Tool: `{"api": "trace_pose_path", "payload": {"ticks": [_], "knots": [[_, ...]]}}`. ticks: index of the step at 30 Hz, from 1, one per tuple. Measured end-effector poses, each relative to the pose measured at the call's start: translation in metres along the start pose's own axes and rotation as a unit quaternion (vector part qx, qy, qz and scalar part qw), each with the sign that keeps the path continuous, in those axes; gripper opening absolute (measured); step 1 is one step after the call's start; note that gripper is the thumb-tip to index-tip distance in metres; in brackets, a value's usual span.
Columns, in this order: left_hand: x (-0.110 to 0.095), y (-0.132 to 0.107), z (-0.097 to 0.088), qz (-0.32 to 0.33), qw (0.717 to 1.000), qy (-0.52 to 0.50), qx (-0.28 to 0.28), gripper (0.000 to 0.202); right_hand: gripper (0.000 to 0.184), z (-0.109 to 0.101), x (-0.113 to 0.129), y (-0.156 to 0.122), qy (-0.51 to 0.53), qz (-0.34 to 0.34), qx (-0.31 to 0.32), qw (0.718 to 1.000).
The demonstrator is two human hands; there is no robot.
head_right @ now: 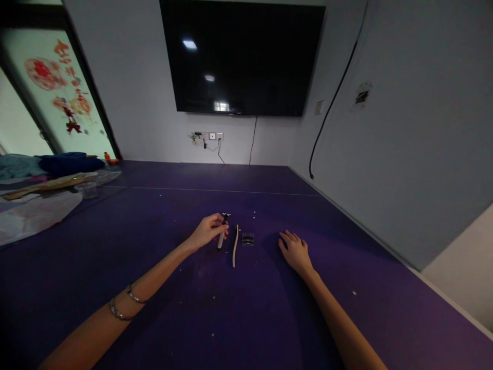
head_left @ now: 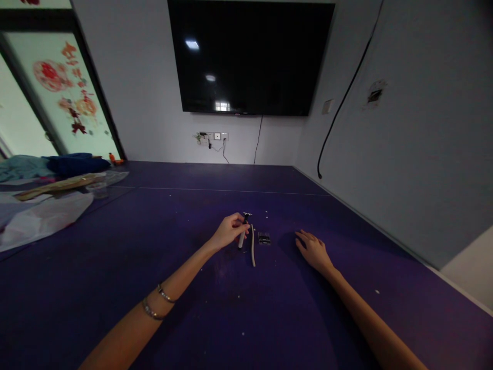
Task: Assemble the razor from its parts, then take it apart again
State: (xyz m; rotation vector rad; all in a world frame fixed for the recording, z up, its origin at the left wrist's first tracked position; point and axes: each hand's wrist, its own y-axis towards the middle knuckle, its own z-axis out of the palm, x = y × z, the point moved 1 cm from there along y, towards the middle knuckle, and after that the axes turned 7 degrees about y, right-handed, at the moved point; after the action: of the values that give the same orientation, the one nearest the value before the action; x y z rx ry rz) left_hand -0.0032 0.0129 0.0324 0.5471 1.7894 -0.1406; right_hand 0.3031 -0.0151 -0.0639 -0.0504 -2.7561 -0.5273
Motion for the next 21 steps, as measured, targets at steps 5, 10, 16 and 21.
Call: {"api": "trace_pose_path", "payload": {"ticks": [5, 10, 16, 21], "knots": [[-0.006, 0.000, 0.000, 0.030, 1.000, -0.009, 0.001, 0.023, 0.034, -0.032, 0.032, -0.003, 0.051, -0.059, -0.094, 0.993], [-0.010, 0.001, -0.001, 0.038, 0.999, -0.002, 0.005, 0.026, 0.033, -0.043, 0.106, -0.010, 0.083, -0.018, 0.046, 0.995], [-0.014, 0.000, -0.003, 0.050, 0.999, 0.001, 0.010, 0.025, 0.034, -0.016, 0.169, -0.006, 0.013, -0.025, 0.137, 0.990], [-0.020, -0.003, -0.004, 0.049, 0.999, 0.002, 0.004, 0.024, 0.037, 0.005, 0.180, 0.006, -0.022, 0.007, 0.159, 0.987]]}}
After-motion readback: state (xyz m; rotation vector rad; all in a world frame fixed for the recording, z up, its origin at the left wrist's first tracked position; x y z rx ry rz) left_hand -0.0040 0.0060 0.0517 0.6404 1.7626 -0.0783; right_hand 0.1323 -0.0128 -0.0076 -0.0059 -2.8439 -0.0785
